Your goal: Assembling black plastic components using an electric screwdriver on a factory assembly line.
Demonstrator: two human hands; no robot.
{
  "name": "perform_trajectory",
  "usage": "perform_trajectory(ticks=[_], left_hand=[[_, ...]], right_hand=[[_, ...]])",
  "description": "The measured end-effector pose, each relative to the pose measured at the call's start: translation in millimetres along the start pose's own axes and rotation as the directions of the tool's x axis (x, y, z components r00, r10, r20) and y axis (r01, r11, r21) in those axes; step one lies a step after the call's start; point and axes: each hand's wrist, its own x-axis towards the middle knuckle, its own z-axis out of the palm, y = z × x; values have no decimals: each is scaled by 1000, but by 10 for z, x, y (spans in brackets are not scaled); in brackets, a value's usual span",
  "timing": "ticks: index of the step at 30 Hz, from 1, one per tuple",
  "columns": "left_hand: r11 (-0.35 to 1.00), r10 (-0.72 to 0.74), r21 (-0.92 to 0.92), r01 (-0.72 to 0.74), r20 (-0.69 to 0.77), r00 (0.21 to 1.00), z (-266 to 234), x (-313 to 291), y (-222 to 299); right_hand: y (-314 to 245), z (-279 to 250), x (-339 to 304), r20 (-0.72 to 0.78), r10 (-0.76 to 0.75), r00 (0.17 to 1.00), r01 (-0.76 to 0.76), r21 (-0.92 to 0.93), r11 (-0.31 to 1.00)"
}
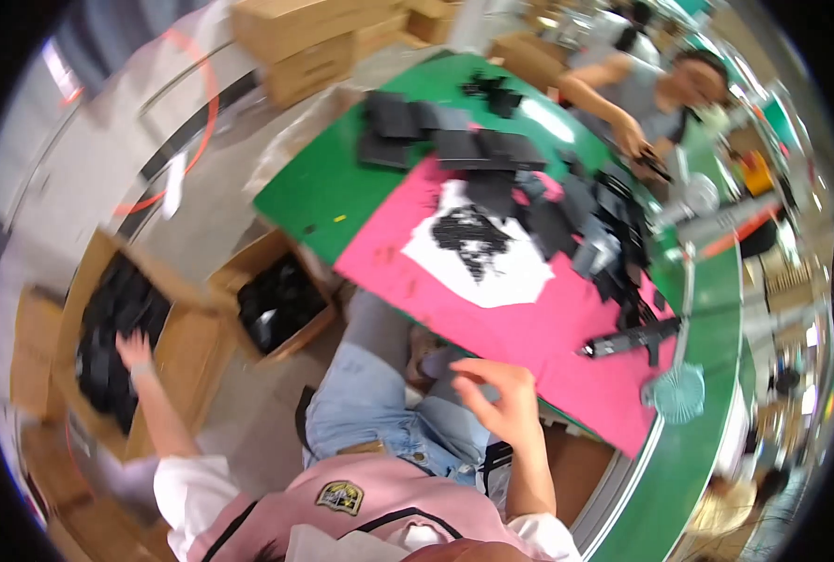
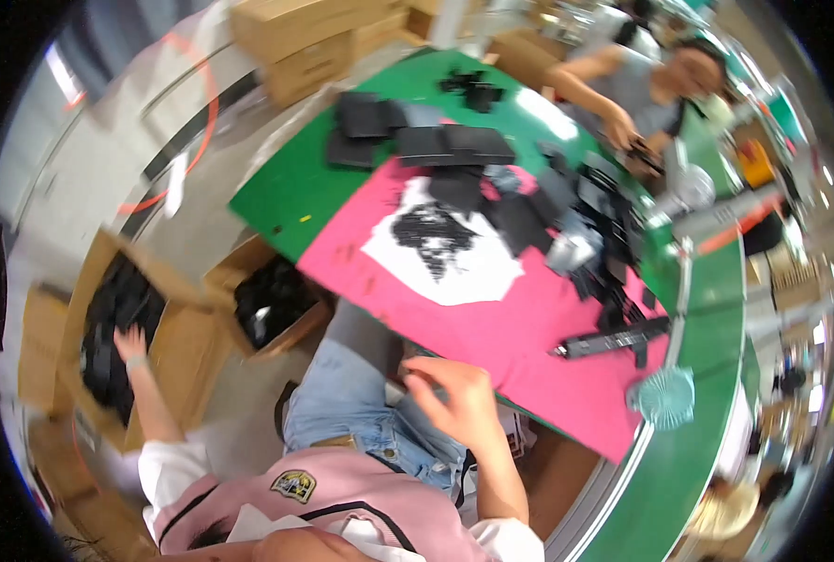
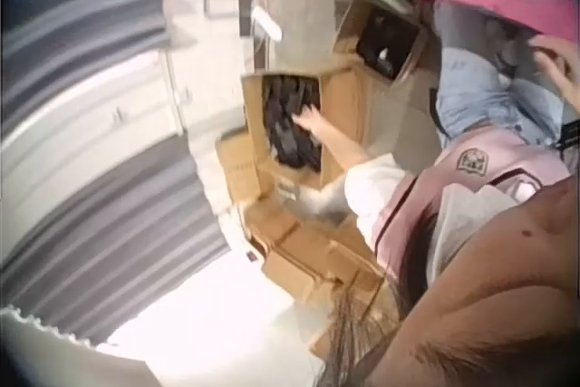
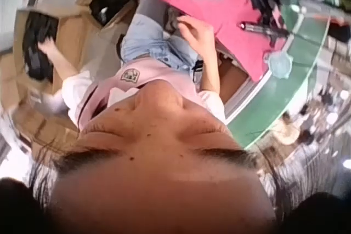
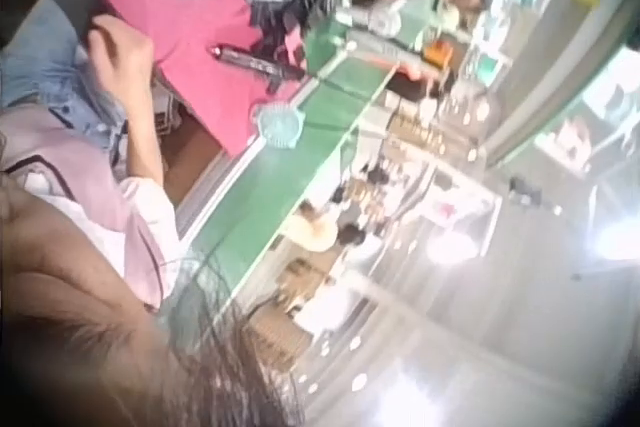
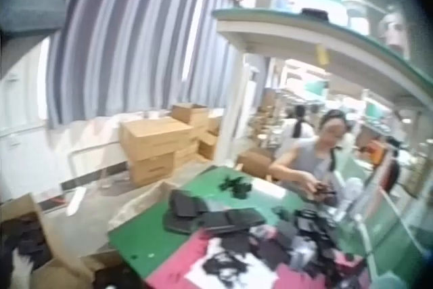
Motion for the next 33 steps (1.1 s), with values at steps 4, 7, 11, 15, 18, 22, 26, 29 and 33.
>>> perform_trajectory(ticks=[4,7,11,15,18,22,26,29,33], left_hand=[[838,177,519,-171,37,983,-334,116,-314],[522,248,813,-259,146,958,64,-27,-687],[567,369,583,-582,451,813,876,-630,-1018],[742,136,413,-529,680,721,2283,-2481,-1164],[767,79,239,-595,886,457,2918,-3730,-1319],[842,-284,305,-445,952,115,3390,-4923,-1696],[643,-128,-83,-762,969,-214,3595,-5465,-1980],[198,54,-302,-933,953,-297,3676,-5474,-2156],[-121,-121,-299,-947,951,-285,3719,-5449,-2338]], right_hand=[[-40,-172,259,-72,-99,992,90,-117,989],[157,-352,659,-330,-225,917,6,-553,833],[647,-533,1159,-418,-285,862,-179,-779,601],[958,-584,1187,-524,-71,849,-400,-725,560],[1030,-663,1192,-511,-167,843,-351,-758,550],[713,-714,911,-554,-267,789,-286,-715,637],[267,-615,278,-436,-294,851,-189,-775,603],[241,-443,-108,-341,-125,932,-228,-817,530],[296,-312,-258,-277,26,961,-237,-768,595]])
